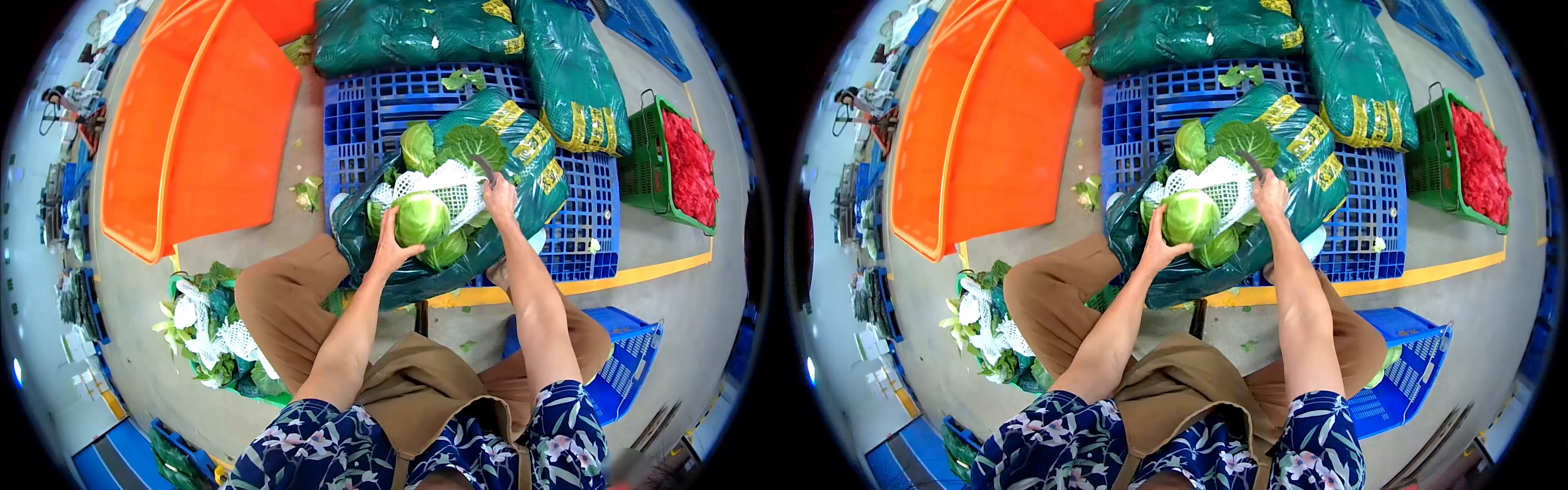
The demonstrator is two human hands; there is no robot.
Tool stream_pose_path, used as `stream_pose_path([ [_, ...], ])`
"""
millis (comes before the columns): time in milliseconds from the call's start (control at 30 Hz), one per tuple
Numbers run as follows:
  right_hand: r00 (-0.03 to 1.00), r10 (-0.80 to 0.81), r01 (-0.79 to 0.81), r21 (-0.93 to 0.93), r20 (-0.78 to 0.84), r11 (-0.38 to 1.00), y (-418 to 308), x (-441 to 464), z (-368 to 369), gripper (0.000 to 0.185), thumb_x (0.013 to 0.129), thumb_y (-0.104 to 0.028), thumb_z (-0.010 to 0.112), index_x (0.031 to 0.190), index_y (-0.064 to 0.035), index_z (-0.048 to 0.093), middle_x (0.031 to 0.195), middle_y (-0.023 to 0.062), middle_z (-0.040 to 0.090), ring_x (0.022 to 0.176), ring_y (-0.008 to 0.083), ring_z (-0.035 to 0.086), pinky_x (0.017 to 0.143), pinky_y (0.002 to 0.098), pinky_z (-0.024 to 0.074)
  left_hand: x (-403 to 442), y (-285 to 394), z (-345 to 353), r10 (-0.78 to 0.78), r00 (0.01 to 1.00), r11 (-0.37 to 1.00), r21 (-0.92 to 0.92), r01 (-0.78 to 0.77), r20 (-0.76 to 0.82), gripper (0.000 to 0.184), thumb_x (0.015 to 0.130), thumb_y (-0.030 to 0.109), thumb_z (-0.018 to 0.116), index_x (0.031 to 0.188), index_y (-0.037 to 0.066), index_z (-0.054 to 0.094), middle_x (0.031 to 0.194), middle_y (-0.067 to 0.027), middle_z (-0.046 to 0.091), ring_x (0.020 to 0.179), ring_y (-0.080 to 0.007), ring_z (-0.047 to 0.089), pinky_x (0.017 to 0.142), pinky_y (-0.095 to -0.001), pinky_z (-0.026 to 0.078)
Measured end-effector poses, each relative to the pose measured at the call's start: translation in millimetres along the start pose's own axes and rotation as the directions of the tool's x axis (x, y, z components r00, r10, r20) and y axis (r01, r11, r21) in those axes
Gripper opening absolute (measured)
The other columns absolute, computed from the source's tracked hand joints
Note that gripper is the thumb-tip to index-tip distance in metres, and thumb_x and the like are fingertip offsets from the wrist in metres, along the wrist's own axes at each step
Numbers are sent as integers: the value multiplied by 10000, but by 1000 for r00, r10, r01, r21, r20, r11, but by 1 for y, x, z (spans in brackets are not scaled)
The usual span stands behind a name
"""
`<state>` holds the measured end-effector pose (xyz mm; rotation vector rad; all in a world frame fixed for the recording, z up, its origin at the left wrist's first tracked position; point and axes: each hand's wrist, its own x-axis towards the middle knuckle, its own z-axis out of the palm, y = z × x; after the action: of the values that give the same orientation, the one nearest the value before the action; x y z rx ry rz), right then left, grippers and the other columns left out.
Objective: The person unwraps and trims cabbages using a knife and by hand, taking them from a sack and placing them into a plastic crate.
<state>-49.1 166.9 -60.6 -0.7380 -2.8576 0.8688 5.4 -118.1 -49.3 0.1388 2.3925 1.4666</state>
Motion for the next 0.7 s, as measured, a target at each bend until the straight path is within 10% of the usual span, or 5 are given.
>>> stream_pose_path([
  [233,981,87,-87,-9,171,996,6,5,3,438,703,-347,742,938,11,648,879,248,660,845,410,637,746,461,501,-2,-30,-2,-228,959,785,-551,282,165,1186,567,233,880,1456,102,105,1379,-150,355,1283,-257,352,1057,-378,319],
  [500,981,-128,151,159,-149,976,-92,-87,-57,294,804,-211,682,935,28,573,734,221,644,743,380,648,641,474,495,3,-21,11,-91,996,975,-202,86,-12,1164,507,292,902,1419,81,209,1397,-155,288,1299,-289,329,1079,-396,306],
  [567,967,-172,118,268,189,956,-116,-112,-45,202,858,-177,596,933,6,556,713,232,633,700,406,637,612,487,491,1,-14,12,-69,997,986,-152,63,-37,1127,483,280,893,1394,96,255,1373,-161,280,1292,-322,329,1079,-423,308],
  [700,944,-129,171,-114,303,979,-82,-131,9,182,863,-178,539,926,-15,487,733,246,629,692,419,638,610,506,501,1,-2,14,-11,999,997,-76,7,-49,1099,460,260,890,1365,81,292,1311,-166,318,1251,-336,362,1059,-433,328],
])
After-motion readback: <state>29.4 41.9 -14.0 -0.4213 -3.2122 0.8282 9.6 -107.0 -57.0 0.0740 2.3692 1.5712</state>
